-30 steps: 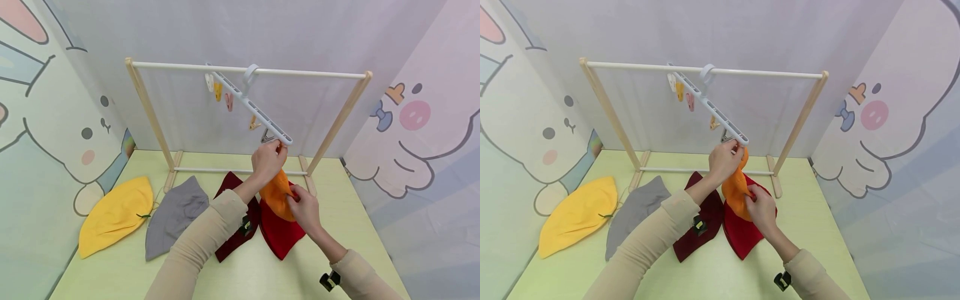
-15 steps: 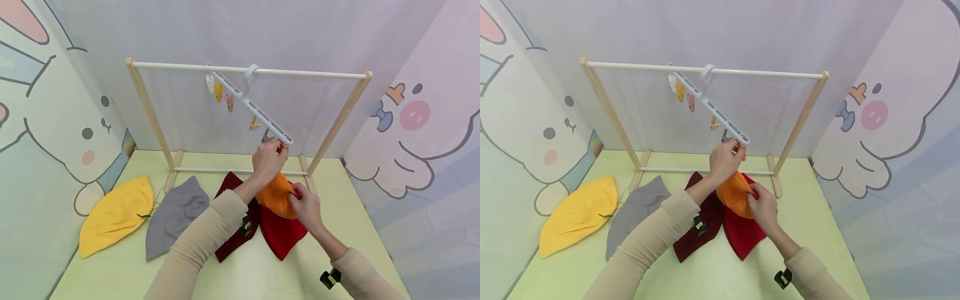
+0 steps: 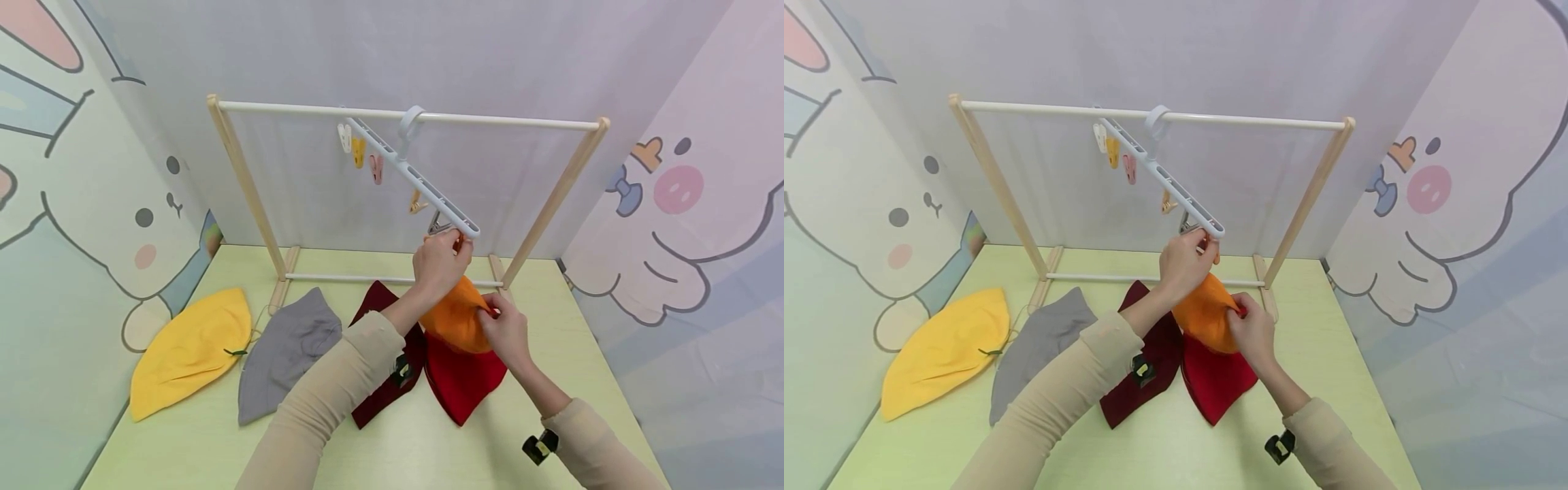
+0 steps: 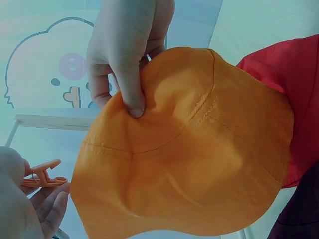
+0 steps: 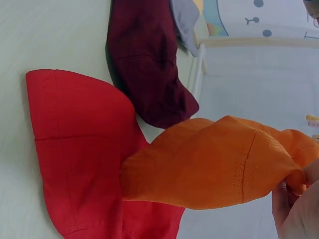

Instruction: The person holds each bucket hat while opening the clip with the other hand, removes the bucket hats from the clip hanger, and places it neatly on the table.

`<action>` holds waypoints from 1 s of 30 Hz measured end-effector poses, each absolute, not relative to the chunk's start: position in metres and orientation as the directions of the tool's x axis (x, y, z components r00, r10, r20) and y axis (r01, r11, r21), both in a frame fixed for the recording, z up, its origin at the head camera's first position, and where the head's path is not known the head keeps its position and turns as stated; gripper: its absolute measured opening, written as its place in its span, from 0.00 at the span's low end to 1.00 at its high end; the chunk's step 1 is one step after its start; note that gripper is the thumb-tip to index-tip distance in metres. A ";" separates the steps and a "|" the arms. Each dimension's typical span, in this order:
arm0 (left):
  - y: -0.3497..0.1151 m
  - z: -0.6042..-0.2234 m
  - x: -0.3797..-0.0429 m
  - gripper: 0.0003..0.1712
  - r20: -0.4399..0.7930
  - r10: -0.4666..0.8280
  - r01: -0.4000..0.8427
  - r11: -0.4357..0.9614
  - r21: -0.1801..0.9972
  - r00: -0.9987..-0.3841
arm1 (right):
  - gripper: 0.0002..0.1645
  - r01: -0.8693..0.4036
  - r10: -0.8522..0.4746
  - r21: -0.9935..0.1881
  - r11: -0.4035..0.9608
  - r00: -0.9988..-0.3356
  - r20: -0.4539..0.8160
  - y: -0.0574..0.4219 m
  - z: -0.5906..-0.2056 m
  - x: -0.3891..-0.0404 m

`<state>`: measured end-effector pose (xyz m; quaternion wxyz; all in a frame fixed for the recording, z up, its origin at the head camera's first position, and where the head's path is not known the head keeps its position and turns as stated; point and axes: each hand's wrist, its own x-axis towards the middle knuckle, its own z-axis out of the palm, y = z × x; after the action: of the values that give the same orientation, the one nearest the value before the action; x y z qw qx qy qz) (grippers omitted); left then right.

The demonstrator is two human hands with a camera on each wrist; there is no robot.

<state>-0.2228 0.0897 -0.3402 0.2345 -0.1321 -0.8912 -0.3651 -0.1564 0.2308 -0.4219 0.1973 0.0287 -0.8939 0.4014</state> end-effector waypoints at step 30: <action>0.089 -0.343 -0.222 0.12 0.516 0.078 0.419 0.692 0.588 -0.853 | 0.06 -0.101 0.214 -0.768 0.633 -0.930 0.299 0.250 -0.403 -0.170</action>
<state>-0.2221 0.0891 -0.3431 0.2325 -0.1396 -0.8899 -0.3669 -0.1704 0.2504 -0.4032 0.1844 -0.0320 -0.8845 0.4274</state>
